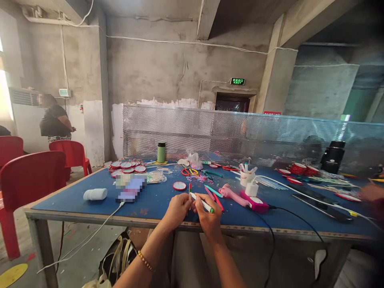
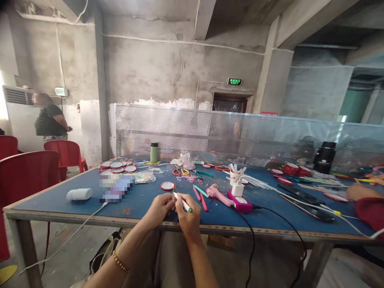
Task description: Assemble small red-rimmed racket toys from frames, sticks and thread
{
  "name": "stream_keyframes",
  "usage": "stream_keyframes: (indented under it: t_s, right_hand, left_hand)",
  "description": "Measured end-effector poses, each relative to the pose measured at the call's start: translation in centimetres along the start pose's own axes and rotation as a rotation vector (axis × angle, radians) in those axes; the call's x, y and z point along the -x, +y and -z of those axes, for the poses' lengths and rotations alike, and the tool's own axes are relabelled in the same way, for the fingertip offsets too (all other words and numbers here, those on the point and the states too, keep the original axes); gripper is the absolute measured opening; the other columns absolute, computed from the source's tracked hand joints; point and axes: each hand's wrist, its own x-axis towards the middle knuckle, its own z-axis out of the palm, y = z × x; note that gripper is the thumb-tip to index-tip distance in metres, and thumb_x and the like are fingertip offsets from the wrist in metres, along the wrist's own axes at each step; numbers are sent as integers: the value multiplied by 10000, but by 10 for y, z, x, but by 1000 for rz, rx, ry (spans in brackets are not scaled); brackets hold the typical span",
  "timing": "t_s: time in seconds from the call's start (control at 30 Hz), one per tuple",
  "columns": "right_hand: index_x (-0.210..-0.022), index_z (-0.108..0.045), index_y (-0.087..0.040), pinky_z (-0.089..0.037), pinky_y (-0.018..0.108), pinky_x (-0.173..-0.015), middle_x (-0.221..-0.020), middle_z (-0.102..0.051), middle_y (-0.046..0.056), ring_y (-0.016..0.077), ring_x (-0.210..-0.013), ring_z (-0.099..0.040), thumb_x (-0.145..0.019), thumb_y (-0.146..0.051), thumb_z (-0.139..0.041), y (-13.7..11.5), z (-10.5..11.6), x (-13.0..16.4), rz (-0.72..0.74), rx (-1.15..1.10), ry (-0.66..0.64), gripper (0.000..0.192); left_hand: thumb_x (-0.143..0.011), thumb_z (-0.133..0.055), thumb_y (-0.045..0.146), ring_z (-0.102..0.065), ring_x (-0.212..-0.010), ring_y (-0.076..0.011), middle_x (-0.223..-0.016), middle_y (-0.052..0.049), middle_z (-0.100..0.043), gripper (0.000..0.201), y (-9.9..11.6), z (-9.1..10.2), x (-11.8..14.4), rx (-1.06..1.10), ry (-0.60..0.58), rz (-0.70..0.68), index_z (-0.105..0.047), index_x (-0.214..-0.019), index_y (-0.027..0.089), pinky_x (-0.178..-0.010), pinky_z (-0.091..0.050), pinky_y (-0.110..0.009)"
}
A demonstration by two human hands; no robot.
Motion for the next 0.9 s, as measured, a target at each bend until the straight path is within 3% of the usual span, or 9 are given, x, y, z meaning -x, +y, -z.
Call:
stream_keyframes:
  t_s: [0.9]
  right_hand:
    - [-829, -686, -202, -529, 259, -510, -651, -672, 14, 145, -482, -602, -926, -365, -563, 1, 0, 0, -44, -14, 82, 227]
  left_hand:
    - [-860, -442, 368, -524, -492, -112, -712, -20, -708, 283, 0, 0, 0, 51, -24, 26, -608, -738, 175, -519, -383, -221]
